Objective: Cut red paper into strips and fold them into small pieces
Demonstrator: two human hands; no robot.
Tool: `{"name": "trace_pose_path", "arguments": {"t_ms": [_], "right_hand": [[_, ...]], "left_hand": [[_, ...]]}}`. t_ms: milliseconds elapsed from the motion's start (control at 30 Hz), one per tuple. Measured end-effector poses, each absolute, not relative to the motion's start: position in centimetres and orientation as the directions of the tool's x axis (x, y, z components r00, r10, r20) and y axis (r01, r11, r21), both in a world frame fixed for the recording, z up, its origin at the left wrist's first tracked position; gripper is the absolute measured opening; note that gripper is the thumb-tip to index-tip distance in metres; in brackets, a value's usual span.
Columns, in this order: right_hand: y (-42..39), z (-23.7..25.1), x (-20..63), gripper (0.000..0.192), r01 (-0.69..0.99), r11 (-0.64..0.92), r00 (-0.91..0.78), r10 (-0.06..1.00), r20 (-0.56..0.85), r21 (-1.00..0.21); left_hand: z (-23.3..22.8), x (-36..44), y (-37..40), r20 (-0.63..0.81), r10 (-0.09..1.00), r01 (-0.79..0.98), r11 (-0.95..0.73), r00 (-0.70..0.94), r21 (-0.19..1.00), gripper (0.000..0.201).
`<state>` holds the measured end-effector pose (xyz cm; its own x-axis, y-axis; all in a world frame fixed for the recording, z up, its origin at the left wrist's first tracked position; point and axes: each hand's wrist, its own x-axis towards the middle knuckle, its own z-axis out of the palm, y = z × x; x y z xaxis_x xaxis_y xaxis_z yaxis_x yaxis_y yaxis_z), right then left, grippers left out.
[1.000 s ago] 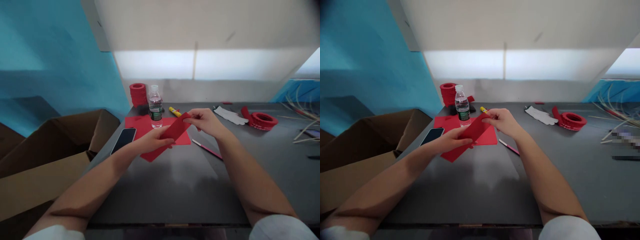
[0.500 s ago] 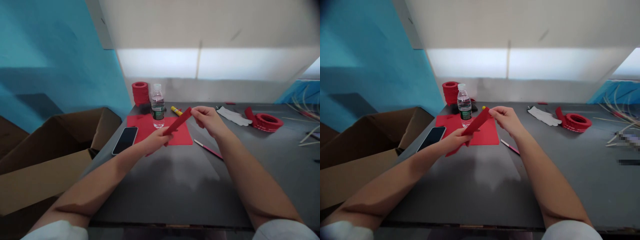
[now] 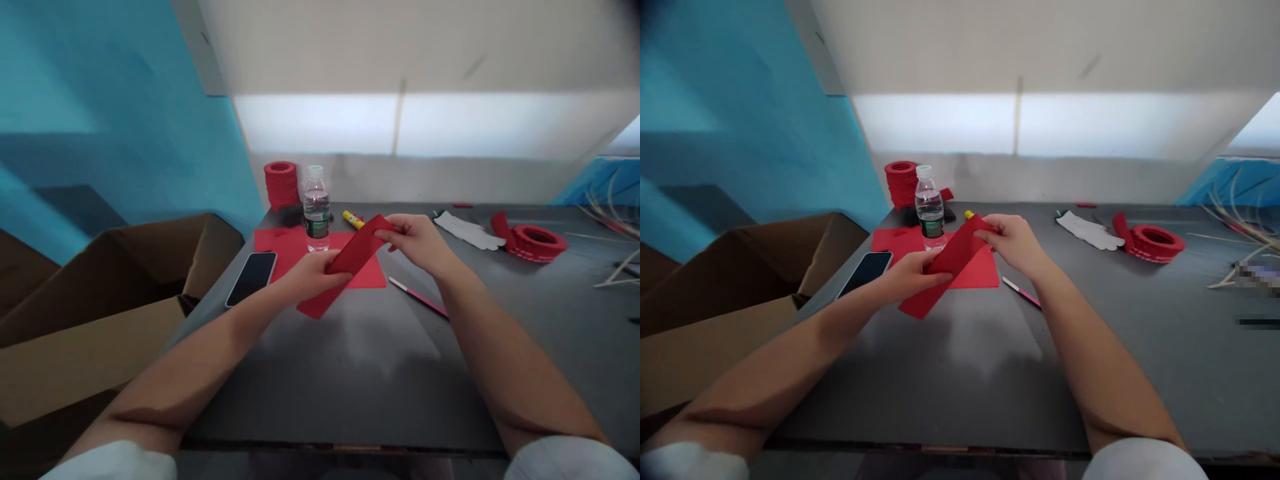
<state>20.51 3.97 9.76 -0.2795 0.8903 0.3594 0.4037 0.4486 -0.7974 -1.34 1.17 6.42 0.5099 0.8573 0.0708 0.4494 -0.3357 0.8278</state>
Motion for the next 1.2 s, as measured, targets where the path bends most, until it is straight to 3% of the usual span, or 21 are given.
{"name": "trace_pose_path", "arguments": {"t_ms": [100,167,267,367,667,867,1100,1200], "right_hand": [[3.3,10.1,20.0,0.019,0.299,0.464,-0.236,0.883,0.407,-0.834],[3.1,9.9,19.6,0.028,0.159,0.43,-0.201,0.896,0.397,-0.889],[3.1,9.3,19.2,0.033,0.057,0.326,-0.318,0.902,0.293,-0.944],[3.2,8.6,18.8,0.027,0.097,0.267,-0.401,0.892,0.208,-0.959],[2.9,8.3,17.5,0.028,0.18,0.289,-0.274,0.933,0.234,-0.94],[2.3,8.3,17.0,0.019,0.133,0.256,-0.513,0.844,0.155,-0.957],[3.3,8.4,18.3,0.024,0.082,0.331,-0.219,0.926,0.307,-0.94],[3.8,9.1,19.8,0.027,0.072,0.268,-0.296,0.926,0.236,-0.961]], "left_hand": [[6.2,-1.2,1.1,-0.101,0.814,0.165,0.006,0.572,0.986,0.032],[6.0,-1.0,1.0,-0.139,0.806,0.012,0.162,0.576,0.987,0.035],[5.9,-1.0,0.9,-0.126,0.781,-0.117,0.247,0.612,0.962,0.038],[5.7,-1.0,0.9,-0.102,0.77,-0.174,0.268,0.63,0.948,0.038],[5.2,-0.3,0.5,-0.061,0.795,-0.16,0.196,0.603,0.967,0.027],[4.9,-0.2,0.5,-0.045,0.797,-0.16,0.176,0.602,0.971,0.024],[4.4,-0.1,0.5,-0.139,0.775,-0.027,0.197,0.616,0.98,0.033],[4.3,-0.1,0.5,-0.158,0.772,0.008,0.195,0.616,0.981,0.034]]}}
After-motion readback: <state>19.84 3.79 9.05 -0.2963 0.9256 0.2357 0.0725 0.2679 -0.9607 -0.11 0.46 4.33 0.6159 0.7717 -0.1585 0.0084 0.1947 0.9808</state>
